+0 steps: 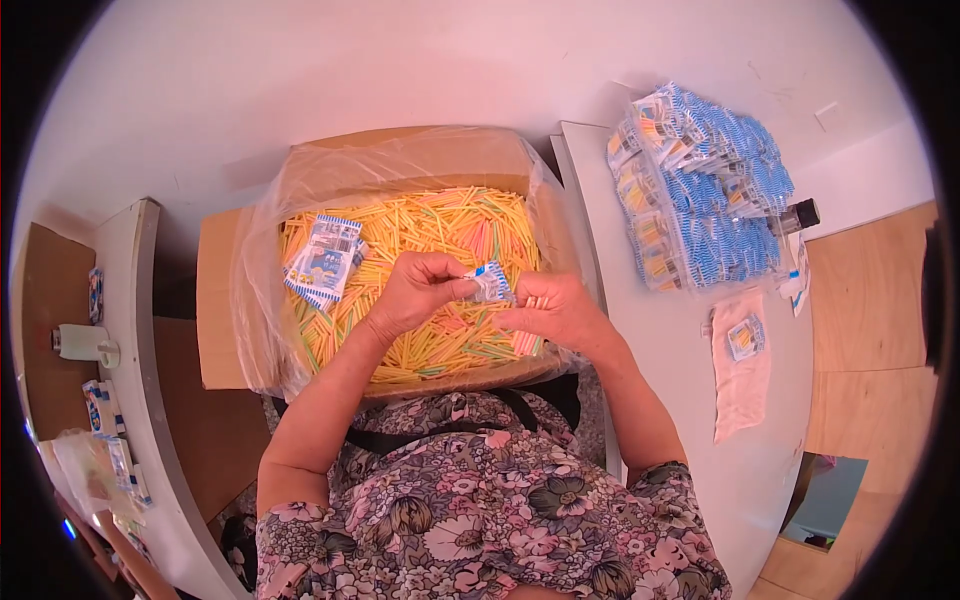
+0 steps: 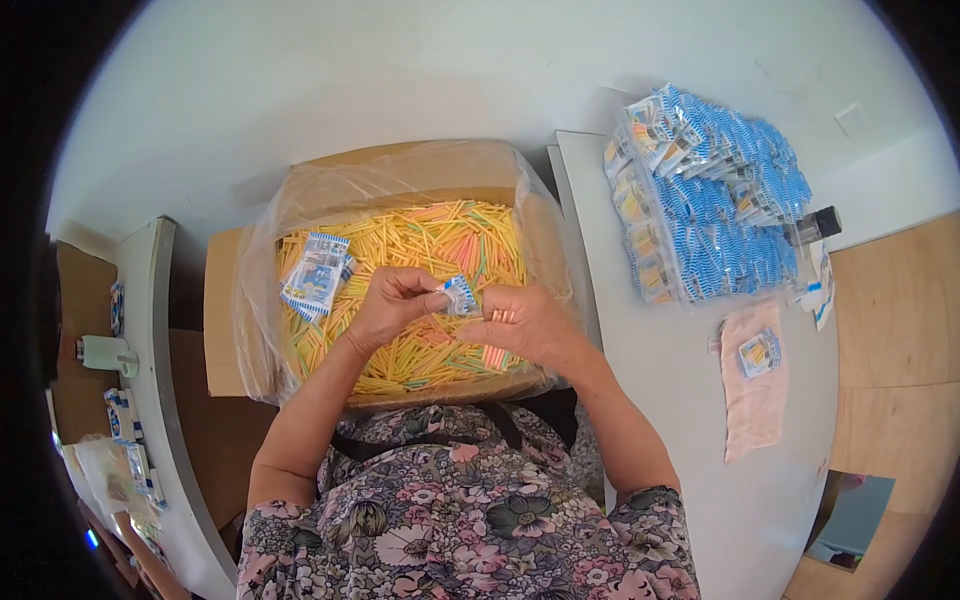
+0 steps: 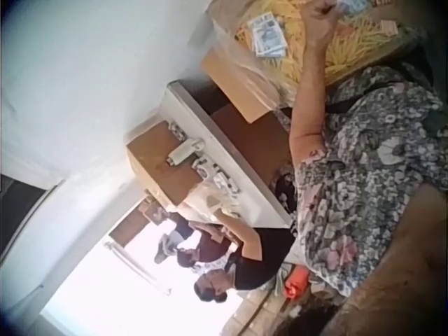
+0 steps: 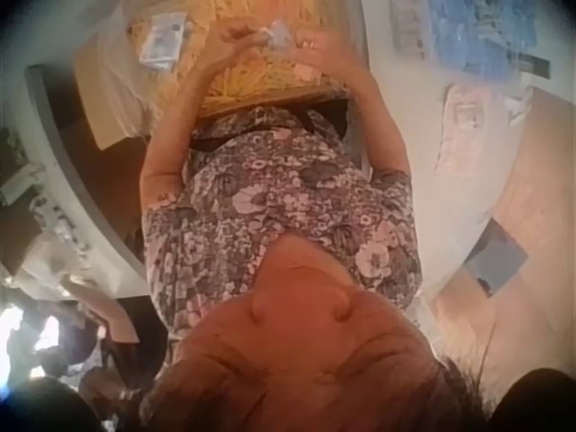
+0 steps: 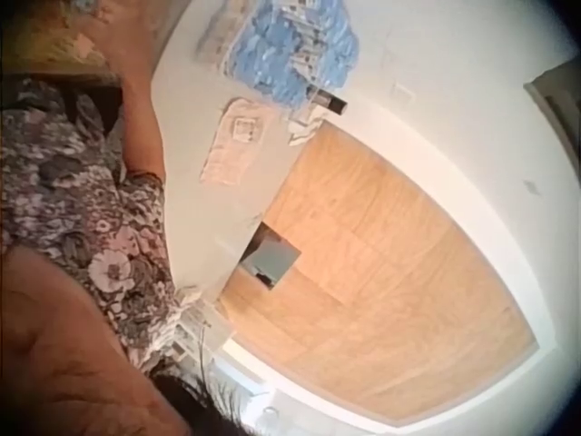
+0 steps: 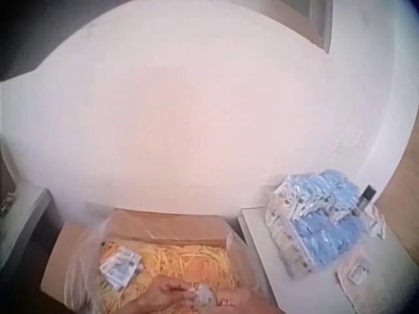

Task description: The person is sorting and packaging small blue packets from a box filled with yellow protective filler material.

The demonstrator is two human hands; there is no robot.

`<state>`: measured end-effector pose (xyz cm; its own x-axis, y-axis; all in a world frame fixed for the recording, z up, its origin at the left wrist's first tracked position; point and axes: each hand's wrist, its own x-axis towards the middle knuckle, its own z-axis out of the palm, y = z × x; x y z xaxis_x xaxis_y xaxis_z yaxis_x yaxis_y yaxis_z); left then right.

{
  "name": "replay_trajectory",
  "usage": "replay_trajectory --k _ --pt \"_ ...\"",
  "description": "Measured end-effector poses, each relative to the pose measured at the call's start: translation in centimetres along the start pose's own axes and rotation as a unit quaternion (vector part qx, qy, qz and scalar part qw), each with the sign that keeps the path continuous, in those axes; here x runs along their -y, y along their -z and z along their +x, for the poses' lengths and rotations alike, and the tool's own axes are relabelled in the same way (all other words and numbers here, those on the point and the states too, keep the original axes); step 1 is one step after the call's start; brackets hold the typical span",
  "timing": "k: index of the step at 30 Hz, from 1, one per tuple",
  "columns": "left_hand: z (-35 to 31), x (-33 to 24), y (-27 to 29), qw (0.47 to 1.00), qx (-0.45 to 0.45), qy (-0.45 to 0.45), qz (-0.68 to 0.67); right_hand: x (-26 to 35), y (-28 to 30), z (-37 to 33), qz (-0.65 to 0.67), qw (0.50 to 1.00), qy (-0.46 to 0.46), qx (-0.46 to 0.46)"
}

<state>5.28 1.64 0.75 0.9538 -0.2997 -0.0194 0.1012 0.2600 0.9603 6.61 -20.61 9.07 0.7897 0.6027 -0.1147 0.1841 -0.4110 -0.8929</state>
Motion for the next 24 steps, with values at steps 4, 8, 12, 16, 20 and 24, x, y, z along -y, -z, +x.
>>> replay_trajectory --k 4,8,12,16,20,24 --pt "0.1 -0.6 -0.3 0.999 -0.004 0.010 -0.039 0.8 1.3 0.1 0.116 0.992 -0.048 -0.033" --pt "0.3 -0.5 -0.4 0.999 0.027 -0.032 -0.021 1.6 1.4 2.0 0.151 0.982 -0.032 -0.110" --pt "0.5 -1.0 -0.7 0.997 0.071 -0.027 0.010 0.7 1.3 3.6 0.075 0.991 -0.019 -0.112" --pt "0.2 -0.7 -0.5 0.997 0.077 -0.014 0.000 2.6 0.2 4.3 -0.061 0.988 0.008 -0.143" --pt "0.0 -0.8 -0.6 0.998 0.027 0.037 -0.035 3.9 -0.1 3.8 -0.188 0.960 0.151 -0.141" --pt "-0.1 -0.3 -0.3 0.999 0.023 0.015 -0.018 4.4 0.6 2.7 0.006 0.980 0.114 -0.163"
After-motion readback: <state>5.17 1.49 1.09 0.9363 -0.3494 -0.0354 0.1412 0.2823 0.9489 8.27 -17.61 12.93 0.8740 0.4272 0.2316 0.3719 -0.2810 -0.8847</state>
